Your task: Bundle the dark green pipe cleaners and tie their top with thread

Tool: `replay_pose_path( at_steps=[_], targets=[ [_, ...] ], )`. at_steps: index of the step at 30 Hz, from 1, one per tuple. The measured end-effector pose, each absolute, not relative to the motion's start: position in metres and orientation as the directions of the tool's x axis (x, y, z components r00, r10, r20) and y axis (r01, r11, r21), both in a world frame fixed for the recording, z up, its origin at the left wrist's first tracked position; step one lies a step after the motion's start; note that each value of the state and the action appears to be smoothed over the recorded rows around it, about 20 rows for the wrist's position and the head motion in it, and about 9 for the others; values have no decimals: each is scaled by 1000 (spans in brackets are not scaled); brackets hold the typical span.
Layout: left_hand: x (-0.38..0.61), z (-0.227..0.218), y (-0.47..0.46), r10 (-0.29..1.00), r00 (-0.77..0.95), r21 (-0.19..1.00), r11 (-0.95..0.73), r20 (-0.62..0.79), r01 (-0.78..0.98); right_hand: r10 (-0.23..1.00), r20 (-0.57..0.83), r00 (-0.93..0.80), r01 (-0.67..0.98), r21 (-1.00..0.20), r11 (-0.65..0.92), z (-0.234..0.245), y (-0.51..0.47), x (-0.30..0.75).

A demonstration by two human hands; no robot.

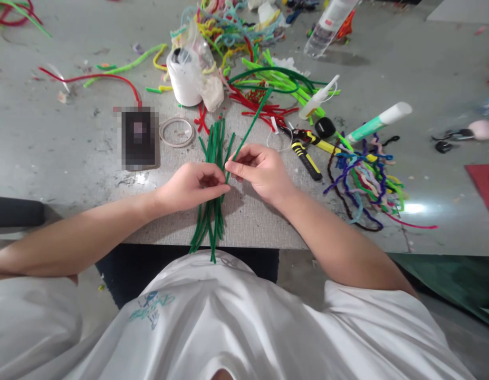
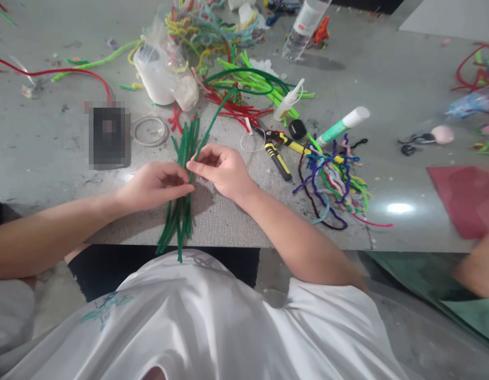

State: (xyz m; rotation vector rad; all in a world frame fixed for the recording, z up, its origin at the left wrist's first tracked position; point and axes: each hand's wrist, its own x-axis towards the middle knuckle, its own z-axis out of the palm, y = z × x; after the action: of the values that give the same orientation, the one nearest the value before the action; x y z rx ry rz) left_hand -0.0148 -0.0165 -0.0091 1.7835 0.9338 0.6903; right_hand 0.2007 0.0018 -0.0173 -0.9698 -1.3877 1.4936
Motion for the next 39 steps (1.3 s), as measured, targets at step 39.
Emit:
replay_pose_path(
  at_steps=[39],
  targets=[
    [-15,-9,-16,848,530,959,-139,-13,246,945,27,-326,-10,-1000,25,-14,-3,203]
  ],
)
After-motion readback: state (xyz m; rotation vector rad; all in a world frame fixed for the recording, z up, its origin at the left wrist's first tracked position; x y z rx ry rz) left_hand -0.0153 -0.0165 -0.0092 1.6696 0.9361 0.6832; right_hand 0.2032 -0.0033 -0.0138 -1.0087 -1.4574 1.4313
